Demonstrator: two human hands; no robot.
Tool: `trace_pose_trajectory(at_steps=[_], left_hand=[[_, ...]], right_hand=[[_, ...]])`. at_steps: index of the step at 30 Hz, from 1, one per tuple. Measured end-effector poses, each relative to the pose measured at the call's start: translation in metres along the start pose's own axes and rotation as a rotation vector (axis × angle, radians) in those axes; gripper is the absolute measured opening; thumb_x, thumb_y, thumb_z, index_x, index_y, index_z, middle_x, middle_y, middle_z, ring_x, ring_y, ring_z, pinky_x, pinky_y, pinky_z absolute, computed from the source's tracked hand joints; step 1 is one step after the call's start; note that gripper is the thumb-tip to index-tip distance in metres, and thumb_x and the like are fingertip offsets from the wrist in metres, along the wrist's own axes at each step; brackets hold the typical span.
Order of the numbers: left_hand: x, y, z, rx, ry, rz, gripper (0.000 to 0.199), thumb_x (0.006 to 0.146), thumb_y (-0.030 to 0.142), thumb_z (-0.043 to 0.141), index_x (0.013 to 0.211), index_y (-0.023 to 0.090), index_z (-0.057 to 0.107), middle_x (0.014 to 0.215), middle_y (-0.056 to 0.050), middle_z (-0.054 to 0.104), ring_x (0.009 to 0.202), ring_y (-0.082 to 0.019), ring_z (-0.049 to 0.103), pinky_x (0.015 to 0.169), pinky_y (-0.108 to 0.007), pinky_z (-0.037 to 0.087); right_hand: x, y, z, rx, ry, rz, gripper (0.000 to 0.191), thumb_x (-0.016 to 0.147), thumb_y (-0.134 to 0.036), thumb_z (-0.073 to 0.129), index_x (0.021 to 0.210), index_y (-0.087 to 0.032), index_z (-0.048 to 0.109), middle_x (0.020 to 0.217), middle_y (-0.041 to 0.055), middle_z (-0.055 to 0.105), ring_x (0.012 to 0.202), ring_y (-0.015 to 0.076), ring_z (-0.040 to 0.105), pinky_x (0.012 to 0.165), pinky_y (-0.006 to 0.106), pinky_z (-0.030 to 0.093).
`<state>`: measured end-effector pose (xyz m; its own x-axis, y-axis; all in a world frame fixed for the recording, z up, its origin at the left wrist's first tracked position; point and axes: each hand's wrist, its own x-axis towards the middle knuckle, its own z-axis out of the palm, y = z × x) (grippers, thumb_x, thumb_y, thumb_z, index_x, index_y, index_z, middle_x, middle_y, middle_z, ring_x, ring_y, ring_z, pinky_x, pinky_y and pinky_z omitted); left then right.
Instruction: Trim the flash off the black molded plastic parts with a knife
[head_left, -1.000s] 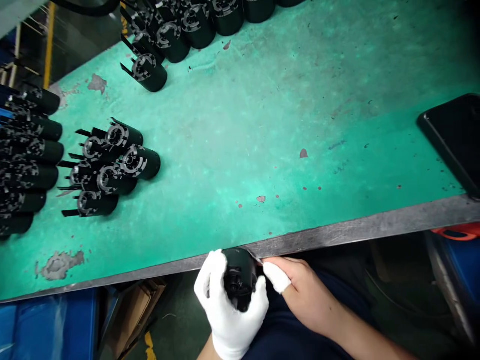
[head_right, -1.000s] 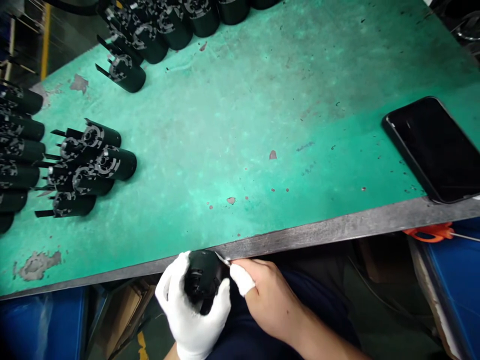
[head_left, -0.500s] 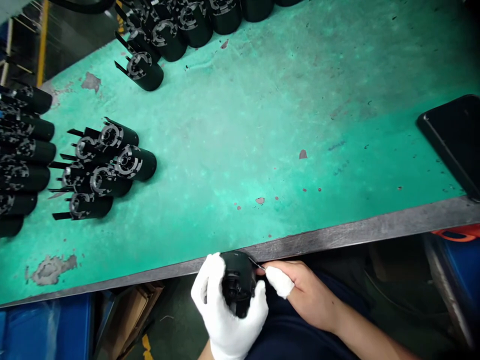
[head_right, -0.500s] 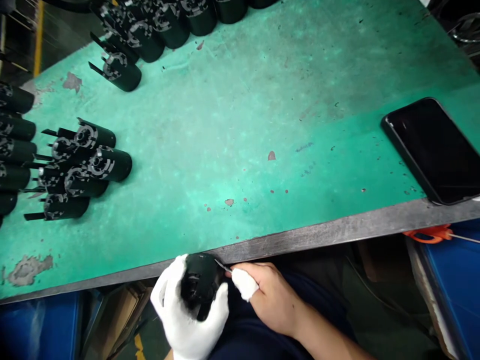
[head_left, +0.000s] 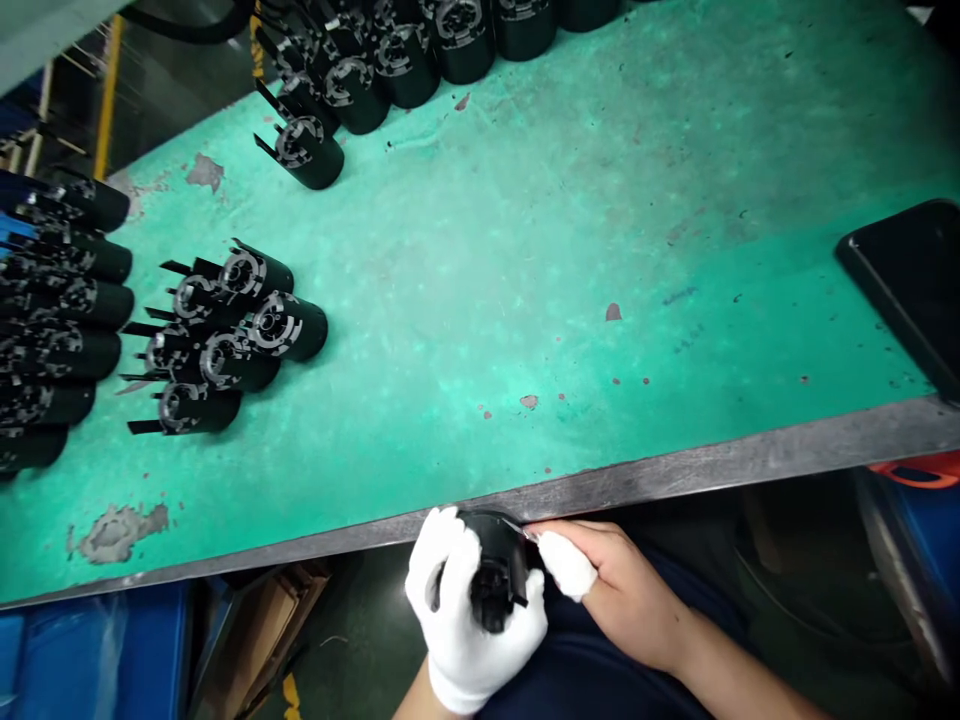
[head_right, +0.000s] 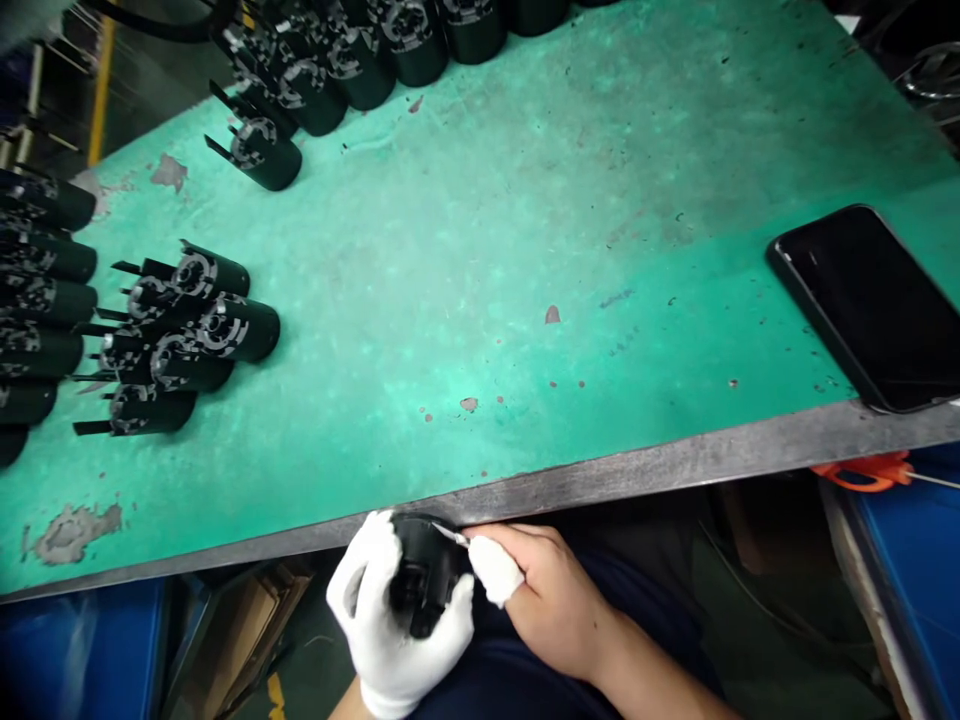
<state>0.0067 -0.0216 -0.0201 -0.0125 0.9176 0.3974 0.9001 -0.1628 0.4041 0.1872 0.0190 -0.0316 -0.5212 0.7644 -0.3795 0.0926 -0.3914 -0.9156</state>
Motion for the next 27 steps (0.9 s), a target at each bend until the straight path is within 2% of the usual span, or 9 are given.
trace_pose_trajectory(at_steps=[3,7,12,19,23,27], left_hand=[[0.000,0.000,0.000,0.014,-0.004,-0.002,0.085,0.059,0.024,0.084,0.135,0.019,0.047,0.119,-0.015,0.050,0.114,-0.037,0.059,0.097,-0.059,0.054],[0.001,-0.001,0.001,-0.009,0.006,0.013,0.084,0.059,0.023,0.083,0.134,0.020,0.047,0.115,-0.013,0.051,0.110,-0.035,0.060,0.095,-0.059,0.055],[0.002,-0.003,0.001,-0.025,0.013,0.017,0.081,0.058,0.024,0.082,0.131,0.019,0.049,0.113,-0.012,0.053,0.109,-0.036,0.062,0.096,-0.059,0.054],[-0.003,-0.003,0.006,0.040,0.078,0.085,0.078,0.058,0.022,0.084,0.128,0.020,0.050,0.112,-0.011,0.052,0.112,-0.036,0.062,0.095,-0.056,0.056],[-0.007,-0.004,0.005,0.053,0.050,0.050,0.078,0.062,0.026,0.084,0.131,0.022,0.048,0.120,-0.013,0.050,0.116,-0.037,0.060,0.095,-0.056,0.055],[-0.008,-0.006,0.008,0.023,0.054,0.054,0.078,0.062,0.025,0.084,0.132,0.022,0.048,0.120,-0.014,0.051,0.116,-0.037,0.060,0.096,-0.056,0.055]], right_hand=[[0.002,0.000,-0.004,-0.048,-0.029,-0.035,0.030,0.100,-0.028,0.049,0.115,-0.024,0.074,0.101,0.0043,0.075,0.091,0.0205,0.067,0.087,0.031,0.050],[0.006,-0.007,-0.005,-0.123,-0.038,-0.019,0.031,0.101,-0.030,0.045,0.101,-0.024,0.075,0.089,0.0036,0.073,0.084,0.0202,0.066,0.085,0.031,0.049],[0.007,-0.013,0.003,-0.161,-0.005,0.017,0.032,0.102,-0.031,0.043,0.087,-0.023,0.070,0.082,0.0028,0.070,0.079,0.0188,0.063,0.076,0.029,0.046],[0.005,-0.008,0.011,-0.123,0.091,0.003,0.026,0.100,-0.026,0.045,0.089,-0.022,0.068,0.087,0.0020,0.071,0.080,0.0177,0.063,0.074,0.028,0.044],[0.004,0.000,0.006,-0.051,0.038,-0.035,0.026,0.099,-0.027,0.046,0.087,-0.021,0.068,0.079,-0.0001,0.068,0.074,0.0157,0.060,0.068,0.026,0.042],[0.006,0.001,0.001,-0.114,0.029,-0.023,0.028,0.099,-0.028,0.046,0.082,-0.020,0.067,0.074,-0.0010,0.066,0.070,0.0147,0.056,0.066,0.026,0.040]])
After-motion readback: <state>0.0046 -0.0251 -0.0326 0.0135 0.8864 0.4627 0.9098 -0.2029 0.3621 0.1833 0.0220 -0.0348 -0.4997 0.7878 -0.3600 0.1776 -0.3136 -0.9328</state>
